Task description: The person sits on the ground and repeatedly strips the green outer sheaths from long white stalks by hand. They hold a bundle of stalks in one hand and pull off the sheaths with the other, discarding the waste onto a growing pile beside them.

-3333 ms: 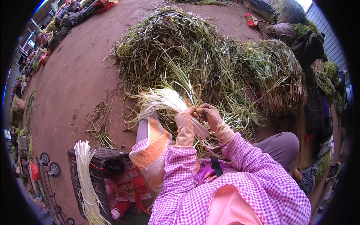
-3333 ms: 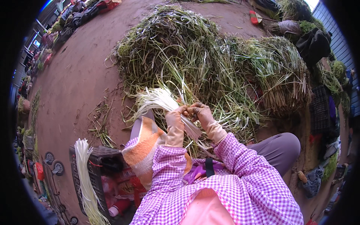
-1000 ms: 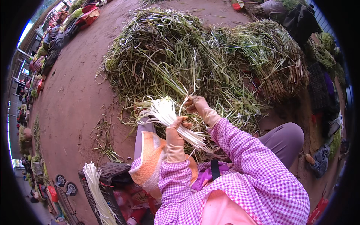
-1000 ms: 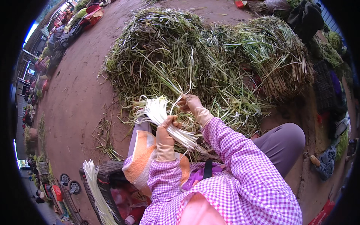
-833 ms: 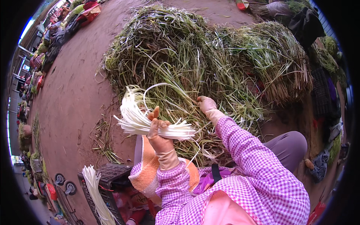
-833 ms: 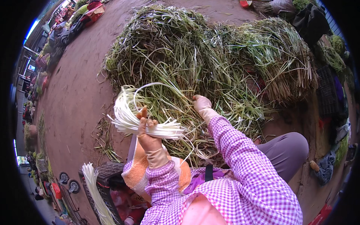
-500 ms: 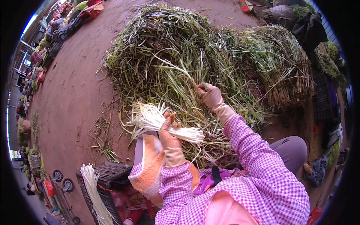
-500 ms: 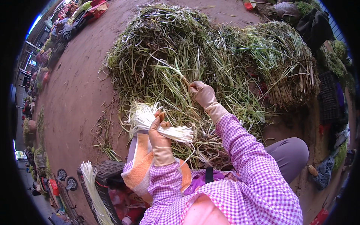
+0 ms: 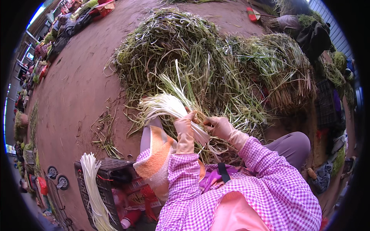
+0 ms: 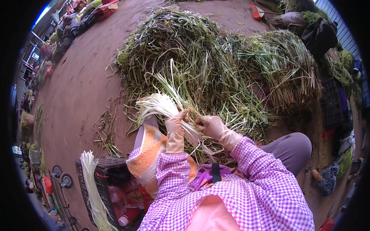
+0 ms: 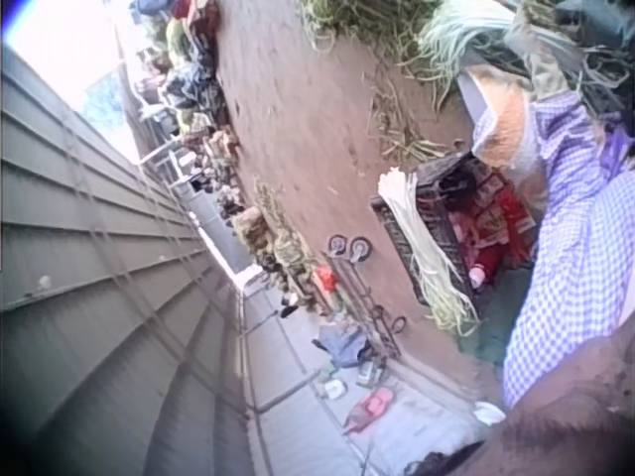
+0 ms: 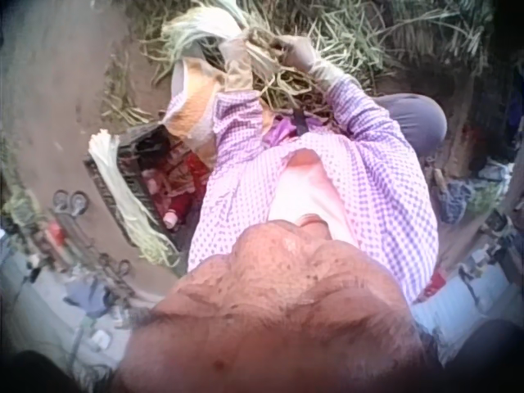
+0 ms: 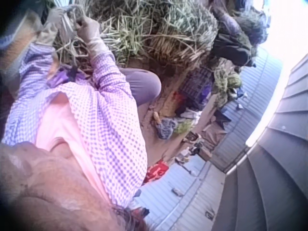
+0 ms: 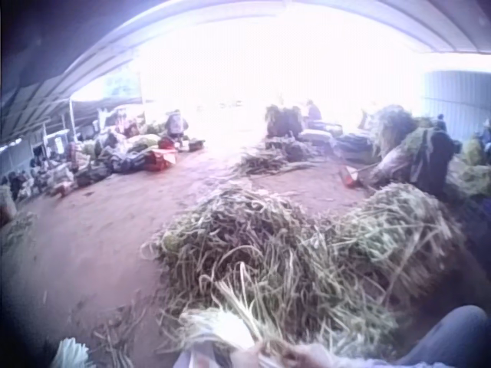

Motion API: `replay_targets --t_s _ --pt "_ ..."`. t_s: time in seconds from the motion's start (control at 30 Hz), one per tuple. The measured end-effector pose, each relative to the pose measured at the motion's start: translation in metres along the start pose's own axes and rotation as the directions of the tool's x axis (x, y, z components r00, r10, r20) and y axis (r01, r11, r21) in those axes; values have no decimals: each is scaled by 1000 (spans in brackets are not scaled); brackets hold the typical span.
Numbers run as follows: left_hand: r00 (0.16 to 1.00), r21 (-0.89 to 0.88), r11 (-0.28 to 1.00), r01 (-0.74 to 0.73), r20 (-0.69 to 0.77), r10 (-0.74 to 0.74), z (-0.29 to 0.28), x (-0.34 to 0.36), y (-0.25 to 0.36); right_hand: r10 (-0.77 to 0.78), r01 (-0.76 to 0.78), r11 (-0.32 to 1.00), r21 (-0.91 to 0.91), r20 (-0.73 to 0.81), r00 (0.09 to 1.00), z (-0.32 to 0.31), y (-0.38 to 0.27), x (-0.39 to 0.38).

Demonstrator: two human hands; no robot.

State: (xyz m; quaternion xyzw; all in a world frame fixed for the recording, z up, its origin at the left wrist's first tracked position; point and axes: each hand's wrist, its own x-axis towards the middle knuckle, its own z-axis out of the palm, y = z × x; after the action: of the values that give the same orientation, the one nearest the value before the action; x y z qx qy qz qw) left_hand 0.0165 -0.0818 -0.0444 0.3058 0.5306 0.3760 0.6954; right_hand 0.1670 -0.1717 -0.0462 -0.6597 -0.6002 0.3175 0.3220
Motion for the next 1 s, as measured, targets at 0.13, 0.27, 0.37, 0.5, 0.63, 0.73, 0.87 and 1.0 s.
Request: replay_targets --t_s 0.13,0.27,0.37,0.5,0.63,0.73,0.87,1.0 --pt "998 -66 996 -57 -12 56 -2 -6 1 329 -294 882 369 -35 944 -5 -15 16" --pt "996 -69 993 -91 -10 90 0 -6 0 398 -429 704 565 186 898 2 -33 62" --pt "974 11 984 -178 -139 178 -2 -2 0 546 -535 728 430 108 831 16 -14 60" --pt "986 -178 970 -165 -67 156 -7 4 3 540 -573 798 -186 -200 818 1 64 6" --pt "985 -196 967 -163 17 169 -9 2 6 817 -836 270 -477 -346 461 -76 123 -33" --pt "985 -210 966 -147 54 162 -5 -2 6 758 -765 251 -593 -371 536 -92 102 -14" --pt "988 -188 979 -77 114 100 -4 -3 4 523 -515 843 155 -16 852 -59 26 33" --pt "992 -68 995 -68 105 75 -7 -5 -2 282 -456 653 605 364 888 -25 -20 78"
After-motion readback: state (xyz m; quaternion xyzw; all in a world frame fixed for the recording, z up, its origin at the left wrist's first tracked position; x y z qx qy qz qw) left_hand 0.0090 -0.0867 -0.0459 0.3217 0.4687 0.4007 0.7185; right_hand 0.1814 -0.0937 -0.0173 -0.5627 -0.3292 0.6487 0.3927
